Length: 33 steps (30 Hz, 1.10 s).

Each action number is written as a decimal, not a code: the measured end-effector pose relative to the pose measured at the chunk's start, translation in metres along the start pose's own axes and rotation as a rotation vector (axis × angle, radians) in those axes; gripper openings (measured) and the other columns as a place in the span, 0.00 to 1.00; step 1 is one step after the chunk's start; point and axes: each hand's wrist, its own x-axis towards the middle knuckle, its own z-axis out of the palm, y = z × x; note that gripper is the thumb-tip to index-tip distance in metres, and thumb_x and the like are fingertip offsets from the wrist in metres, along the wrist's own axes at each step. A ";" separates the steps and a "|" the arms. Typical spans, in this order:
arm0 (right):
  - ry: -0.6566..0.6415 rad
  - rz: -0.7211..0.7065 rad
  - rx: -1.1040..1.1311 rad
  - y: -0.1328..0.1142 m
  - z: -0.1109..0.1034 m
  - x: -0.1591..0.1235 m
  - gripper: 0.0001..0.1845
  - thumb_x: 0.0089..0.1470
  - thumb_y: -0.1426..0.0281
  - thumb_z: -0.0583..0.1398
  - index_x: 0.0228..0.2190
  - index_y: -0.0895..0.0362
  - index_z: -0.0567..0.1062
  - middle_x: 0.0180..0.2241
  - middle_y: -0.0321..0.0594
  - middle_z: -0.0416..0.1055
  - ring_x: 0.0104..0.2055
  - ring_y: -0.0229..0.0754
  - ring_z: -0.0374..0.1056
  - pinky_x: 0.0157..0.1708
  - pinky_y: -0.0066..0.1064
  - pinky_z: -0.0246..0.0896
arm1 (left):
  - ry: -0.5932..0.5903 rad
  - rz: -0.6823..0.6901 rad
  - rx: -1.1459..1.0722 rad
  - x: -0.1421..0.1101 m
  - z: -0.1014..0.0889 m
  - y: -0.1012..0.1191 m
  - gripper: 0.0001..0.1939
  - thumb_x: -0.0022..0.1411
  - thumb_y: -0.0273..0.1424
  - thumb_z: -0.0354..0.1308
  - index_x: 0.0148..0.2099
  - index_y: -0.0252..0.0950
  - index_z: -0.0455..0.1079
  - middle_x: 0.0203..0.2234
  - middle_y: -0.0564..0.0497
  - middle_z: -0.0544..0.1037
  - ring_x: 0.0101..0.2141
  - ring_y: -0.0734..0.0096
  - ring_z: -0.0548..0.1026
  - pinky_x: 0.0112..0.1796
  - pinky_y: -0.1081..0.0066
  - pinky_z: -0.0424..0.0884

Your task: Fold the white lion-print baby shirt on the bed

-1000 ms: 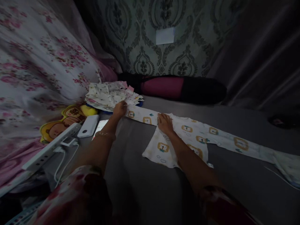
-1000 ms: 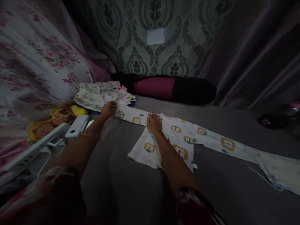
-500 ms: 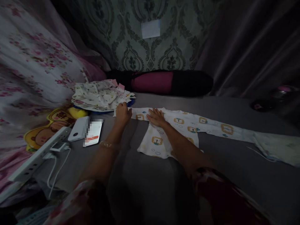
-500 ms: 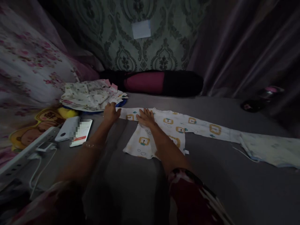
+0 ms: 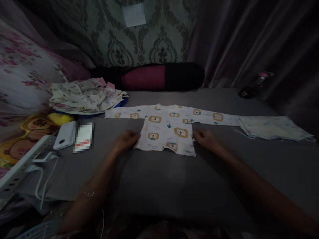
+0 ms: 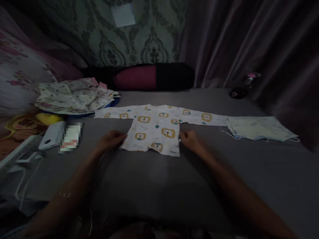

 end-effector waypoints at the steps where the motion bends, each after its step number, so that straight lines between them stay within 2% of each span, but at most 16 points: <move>1: -0.031 -0.008 -0.037 0.000 0.002 -0.013 0.22 0.60 0.58 0.52 0.23 0.57 0.74 0.23 0.40 0.73 0.25 0.38 0.66 0.22 0.28 0.47 | 0.022 -0.005 0.010 -0.001 0.002 0.002 0.19 0.55 0.47 0.55 0.28 0.35 0.72 0.22 0.50 0.77 0.26 0.66 0.73 0.26 0.72 0.62; 4: -0.056 0.015 -0.111 -0.010 0.008 -0.040 0.21 0.58 0.52 0.54 0.27 0.55 0.76 0.28 0.41 0.74 0.27 0.41 0.67 0.23 0.29 0.45 | 0.061 -0.016 0.037 -0.001 0.008 0.005 0.16 0.52 0.45 0.58 0.28 0.36 0.72 0.23 0.50 0.76 0.27 0.66 0.73 0.26 0.72 0.61; 7: -0.061 -0.001 -0.094 -0.018 0.011 -0.048 0.17 0.56 0.55 0.56 0.27 0.55 0.74 0.27 0.40 0.73 0.28 0.41 0.67 0.25 0.28 0.47 | 0.014 0.012 0.035 0.000 0.010 0.006 0.14 0.51 0.42 0.59 0.25 0.36 0.69 0.20 0.53 0.73 0.25 0.68 0.71 0.25 0.73 0.59; 11: -0.087 -0.025 0.124 -0.017 0.005 -0.043 0.14 0.54 0.62 0.59 0.22 0.55 0.70 0.21 0.35 0.70 0.25 0.37 0.66 0.24 0.26 0.50 | 0.059 0.019 -0.039 0.002 0.011 0.004 0.11 0.50 0.38 0.60 0.24 0.36 0.67 0.18 0.55 0.69 0.24 0.71 0.69 0.24 0.73 0.58; 15: -0.205 0.124 0.428 -0.011 -0.001 -0.040 0.15 0.54 0.60 0.60 0.22 0.54 0.65 0.15 0.31 0.66 0.18 0.34 0.64 0.18 0.23 0.51 | 0.096 -0.085 -0.271 0.006 0.014 0.000 0.11 0.48 0.38 0.62 0.30 0.36 0.68 0.20 0.55 0.71 0.24 0.71 0.70 0.24 0.74 0.60; 18: -0.274 0.199 0.556 -0.005 -0.001 -0.039 0.15 0.54 0.60 0.61 0.23 0.54 0.64 0.13 0.28 0.64 0.14 0.32 0.61 0.13 0.21 0.48 | 0.091 -0.155 -0.381 0.008 0.016 -0.003 0.17 0.45 0.38 0.65 0.36 0.36 0.67 0.24 0.54 0.74 0.26 0.69 0.73 0.25 0.73 0.64; 21: -0.291 0.186 0.522 0.002 0.001 -0.036 0.13 0.55 0.63 0.60 0.24 0.54 0.64 0.13 0.27 0.64 0.12 0.31 0.58 0.12 0.21 0.47 | 0.069 -0.132 -0.326 0.006 0.013 -0.008 0.21 0.44 0.38 0.66 0.40 0.36 0.67 0.27 0.53 0.76 0.30 0.67 0.75 0.27 0.73 0.67; 25: -0.309 0.126 0.396 0.008 0.001 -0.033 0.11 0.55 0.66 0.59 0.23 0.55 0.66 0.14 0.28 0.66 0.13 0.31 0.58 0.13 0.22 0.48 | 0.004 -0.054 -0.268 0.004 0.006 -0.015 0.25 0.42 0.37 0.67 0.43 0.35 0.68 0.28 0.53 0.76 0.32 0.63 0.76 0.28 0.72 0.69; 30: -0.297 -0.017 0.203 0.005 -0.008 -0.024 0.16 0.54 0.66 0.61 0.17 0.57 0.68 0.14 0.33 0.67 0.15 0.32 0.59 0.16 0.24 0.48 | -0.001 -0.137 -0.274 0.019 -0.001 -0.013 0.22 0.42 0.41 0.69 0.38 0.34 0.72 0.24 0.52 0.76 0.30 0.63 0.76 0.26 0.72 0.68; 33: -0.235 0.058 0.289 0.000 -0.015 -0.010 0.16 0.56 0.65 0.60 0.19 0.57 0.69 0.17 0.35 0.69 0.17 0.33 0.62 0.17 0.23 0.52 | -0.029 -0.178 -0.395 0.036 0.000 -0.001 0.18 0.49 0.43 0.66 0.32 0.33 0.72 0.19 0.52 0.74 0.24 0.67 0.74 0.24 0.71 0.67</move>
